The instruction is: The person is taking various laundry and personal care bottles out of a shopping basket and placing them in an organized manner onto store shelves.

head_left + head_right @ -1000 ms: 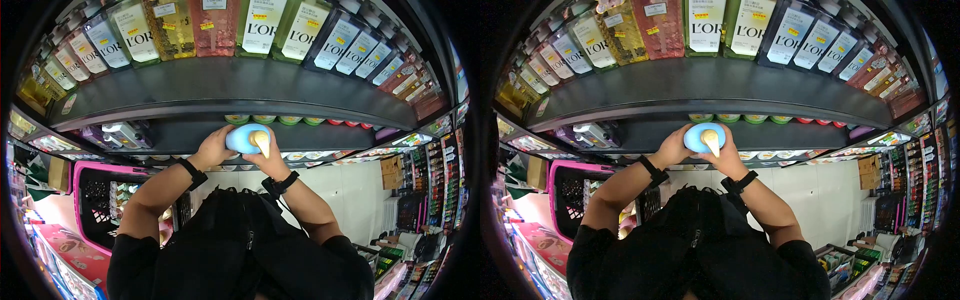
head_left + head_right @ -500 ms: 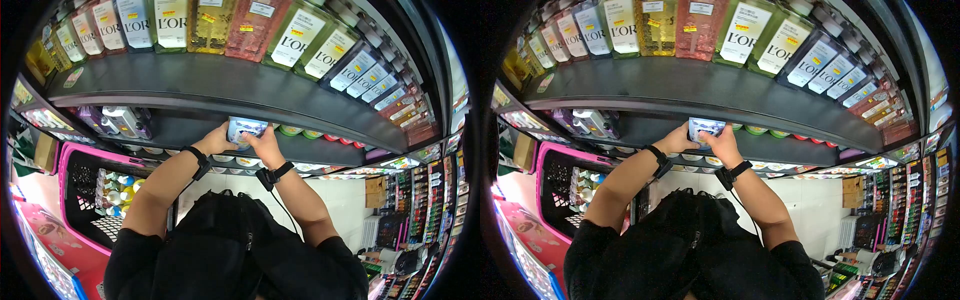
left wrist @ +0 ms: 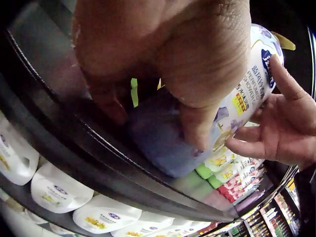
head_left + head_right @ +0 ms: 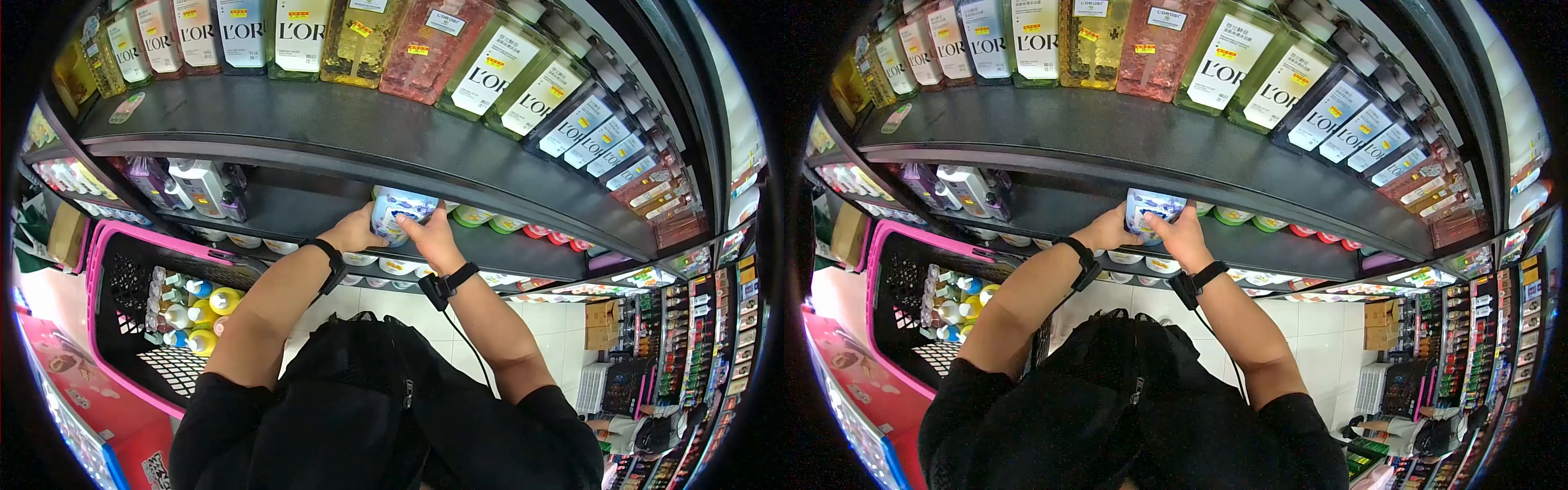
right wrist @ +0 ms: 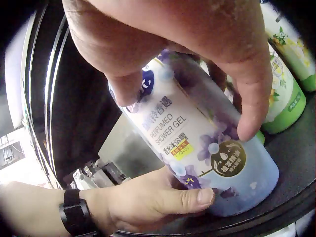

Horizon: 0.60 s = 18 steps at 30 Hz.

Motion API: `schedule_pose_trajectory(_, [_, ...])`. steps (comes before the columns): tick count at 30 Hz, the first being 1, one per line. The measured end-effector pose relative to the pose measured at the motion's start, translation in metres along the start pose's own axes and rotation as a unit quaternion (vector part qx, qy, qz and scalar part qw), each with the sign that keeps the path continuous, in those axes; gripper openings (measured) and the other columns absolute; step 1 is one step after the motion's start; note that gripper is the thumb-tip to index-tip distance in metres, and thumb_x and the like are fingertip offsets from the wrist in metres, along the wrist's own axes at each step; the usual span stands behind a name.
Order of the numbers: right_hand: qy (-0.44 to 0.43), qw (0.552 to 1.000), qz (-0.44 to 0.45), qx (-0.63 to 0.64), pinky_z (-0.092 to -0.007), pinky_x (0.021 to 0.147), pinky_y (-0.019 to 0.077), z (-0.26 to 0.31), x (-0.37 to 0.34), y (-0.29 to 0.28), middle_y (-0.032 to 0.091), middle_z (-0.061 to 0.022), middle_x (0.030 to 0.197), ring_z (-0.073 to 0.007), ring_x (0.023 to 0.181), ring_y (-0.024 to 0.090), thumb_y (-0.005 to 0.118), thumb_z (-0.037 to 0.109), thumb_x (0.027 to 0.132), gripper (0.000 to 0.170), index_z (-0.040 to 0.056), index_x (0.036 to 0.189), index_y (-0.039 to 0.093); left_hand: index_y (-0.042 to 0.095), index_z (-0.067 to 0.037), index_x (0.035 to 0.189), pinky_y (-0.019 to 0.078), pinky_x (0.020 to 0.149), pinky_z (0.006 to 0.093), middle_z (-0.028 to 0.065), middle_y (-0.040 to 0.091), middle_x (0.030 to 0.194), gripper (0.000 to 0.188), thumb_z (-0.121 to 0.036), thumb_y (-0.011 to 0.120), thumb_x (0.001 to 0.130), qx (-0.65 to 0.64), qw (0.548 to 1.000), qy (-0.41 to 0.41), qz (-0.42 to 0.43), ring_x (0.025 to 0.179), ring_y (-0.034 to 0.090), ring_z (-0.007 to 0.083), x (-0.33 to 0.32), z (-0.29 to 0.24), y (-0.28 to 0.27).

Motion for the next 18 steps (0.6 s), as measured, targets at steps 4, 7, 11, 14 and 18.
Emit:
schedule_pose_trajectory(4, [-0.009, 1.000, -0.022, -0.014, -0.0375, 0.105, 0.0435, -0.001, -0.002, 0.001, 0.054, -0.0147, 0.132, -0.0228, 0.122, 0.054, 0.077, 0.012, 0.087, 0.074, -0.0024, 0.142, 0.030, 0.042, -0.001, 0.142, 0.0467, 0.103, 0.0370, 0.0170, 0.065, 0.127, 0.082, -0.007, 0.084, 0.072, -0.015, 1.000, -0.006, 0.010, 0.118, 0.063, 0.0282, 0.003, 0.006, 0.003])
schedule_pose_trajectory(7, [-0.015, 1.000, -0.020, -0.004, -0.0380, 0.105, 0.0442, -0.001, -0.002, 0.001, 0.054, -0.0144, 0.132, -0.0227, 0.122, 0.054, 0.079, 0.013, 0.086, 0.076, -0.0032, 0.142, 0.030, 0.041, 0.001, 0.143, 0.0468, 0.103, 0.0366, 0.0164, 0.064, 0.127, 0.082, -0.004, 0.083, 0.073, -0.010, 1.000, -0.008, 0.001, 0.117, 0.063, 0.0263, 0.000, -0.002, 0.003])
schedule_pose_trajectory(11, [-0.005, 0.999, -0.047, -0.021, -0.0352, 0.099, 0.0477, -0.003, -0.005, -0.003, 0.059, -0.0132, 0.126, -0.0207, 0.115, 0.059, 0.081, 0.013, 0.083, 0.075, -0.0017, 0.140, 0.035, 0.042, 0.003, 0.142, 0.0461, 0.104, 0.0371, 0.0198, 0.064, 0.128, 0.083, -0.009, 0.085, 0.071, -0.052, 0.998, 0.025, 0.015, 0.119, 0.062, 0.0284, -0.001, 0.000, 0.005])
schedule_pose_trajectory(14, [-0.062, 0.997, -0.009, 0.035, -0.0365, 0.101, 0.0461, -0.013, -0.007, -0.003, 0.058, -0.0132, 0.128, -0.0214, 0.117, 0.058, 0.081, 0.014, 0.082, 0.074, -0.0013, 0.139, 0.037, 0.042, 0.006, 0.142, 0.0458, 0.104, 0.0382, 0.0244, 0.062, 0.129, 0.086, -0.019, 0.086, 0.072, 0.061, 0.998, -0.014, -0.019, 0.120, 0.061, 0.0325, -0.015, -0.027, -0.014])
schedule_pose_trajectory(18, [0.076, 0.995, -0.071, -0.008, -0.0405, 0.099, 0.0481, -0.055, -0.042, -0.030, 0.041, -0.0205, 0.145, -0.0270, 0.122, 0.051, 0.080, 0.016, 0.083, 0.090, 0.0062, 0.152, 0.024, 0.041, 0.006, 0.143, 0.0502, 0.097, 0.0416, 0.0287, 0.057, 0.133, 0.082, -0.039, 0.077, 0.084, 0.165, 0.984, 0.006, 0.063, 0.118, 0.062, 0.0364, -0.087, -0.070, -0.053])
Point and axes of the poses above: each hand's wrist, its own x-axis towards the middle knuckle, its own y-axis out of the palm, z = x × y, the point moved 7 cm from there along x, towards the middle knuckle
